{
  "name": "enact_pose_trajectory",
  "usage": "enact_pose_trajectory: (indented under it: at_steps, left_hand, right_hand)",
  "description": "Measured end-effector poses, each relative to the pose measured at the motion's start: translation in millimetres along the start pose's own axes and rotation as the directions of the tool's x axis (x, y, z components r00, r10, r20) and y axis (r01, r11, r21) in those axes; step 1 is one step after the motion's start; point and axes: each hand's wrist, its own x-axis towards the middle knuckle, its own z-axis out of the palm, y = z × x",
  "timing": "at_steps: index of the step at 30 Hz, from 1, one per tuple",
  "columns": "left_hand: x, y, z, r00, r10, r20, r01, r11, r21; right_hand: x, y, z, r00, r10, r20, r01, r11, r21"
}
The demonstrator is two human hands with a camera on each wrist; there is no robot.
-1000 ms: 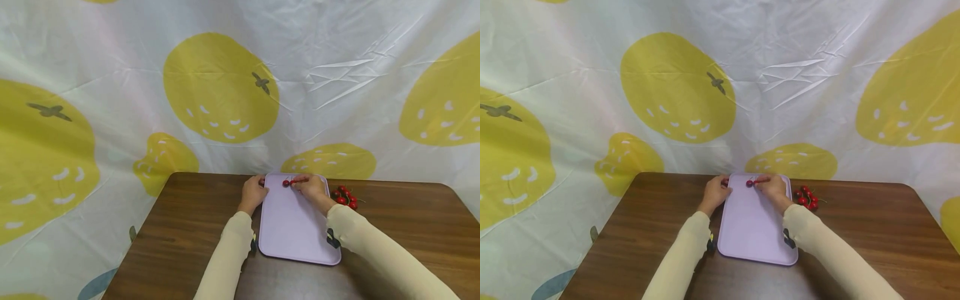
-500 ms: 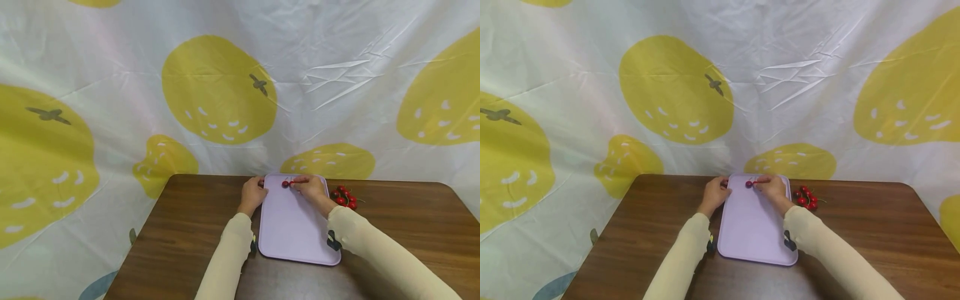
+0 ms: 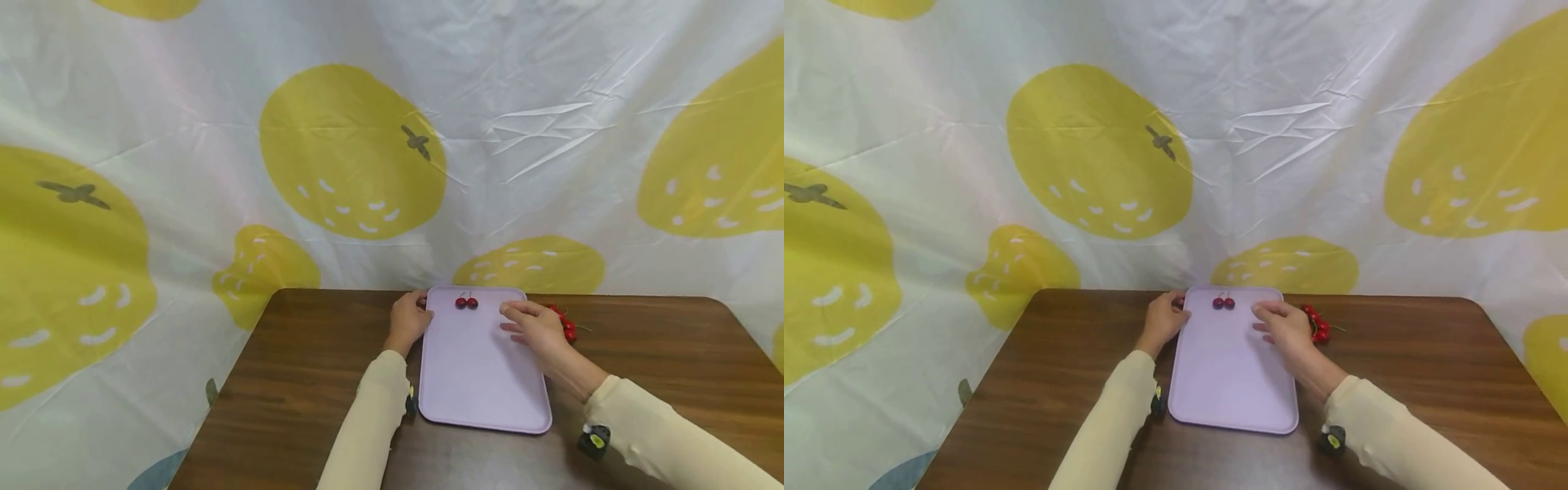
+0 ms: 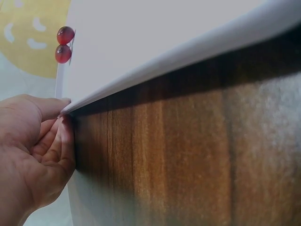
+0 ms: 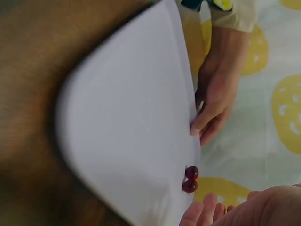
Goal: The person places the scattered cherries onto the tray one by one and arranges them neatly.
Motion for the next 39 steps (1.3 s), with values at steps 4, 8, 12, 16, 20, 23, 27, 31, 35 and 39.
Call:
enact_pose_trajectory:
  at_steps: [4,8,12,16,20,23,27,31,35,39]
  left_hand:
    - [-3.2,-3.6,1.3,1.000,-0.022,0.007,0.022,1.000,-0.005]
    - [-5.7,-5.3,2.8,0.999,-0.035,0.007,0.035,0.999,-0.009]
    - [-4.9,-3.9,3.7,1.000,-0.023,-0.007,0.023,1.000,-0.016]
    - [-3.0,-2.8,3.6,1.000,-0.013,-0.007,0.013,1.000,-0.026]
    - [-2.3,-4.0,3.2,1.000,-0.014,-0.002,0.014,0.999,-0.037]
    - [-2.9,-6.2,2.3,1.000,-0.019,-0.010,0.019,0.999,-0.047]
    - [-3.3,-9.2,1.8,0.999,-0.026,-0.021,0.025,0.999,-0.044]
    - [-2.6,-8.0,3.3,0.999,-0.031,-0.007,0.031,0.999,-0.041]
    - [-2.1,-2.7,4.3,1.000,-0.024,-0.005,0.024,0.999,-0.049]
    - [-1.0,2.3,3.8,1.000,-0.007,-0.019,0.006,0.999,-0.048]
  right_hand:
    - [-19,8,-21,0.998,0.054,0.012,-0.055,0.998,0.038]
    - [-30,19,-48,0.993,0.112,0.043,-0.116,0.988,0.099]
    - [-35,29,-76,0.986,0.156,0.055,-0.164,0.972,0.169]
    - [-38,38,-96,0.988,0.154,0.003,-0.150,0.956,0.253]
    - [-37,49,-105,0.991,0.112,-0.071,-0.084,0.943,0.322]
    - [-34,57,-106,0.991,0.098,-0.094,-0.062,0.943,0.328]
    - [-28,64,-105,0.989,0.116,-0.094,-0.081,0.945,0.318]
    - [-21,66,-106,0.987,0.127,-0.101,-0.090,0.946,0.310]
    - [-16,66,-108,0.989,0.115,-0.095,-0.084,0.955,0.285]
    - [-14,65,-107,0.989,0.101,-0.105,-0.074,0.969,0.235]
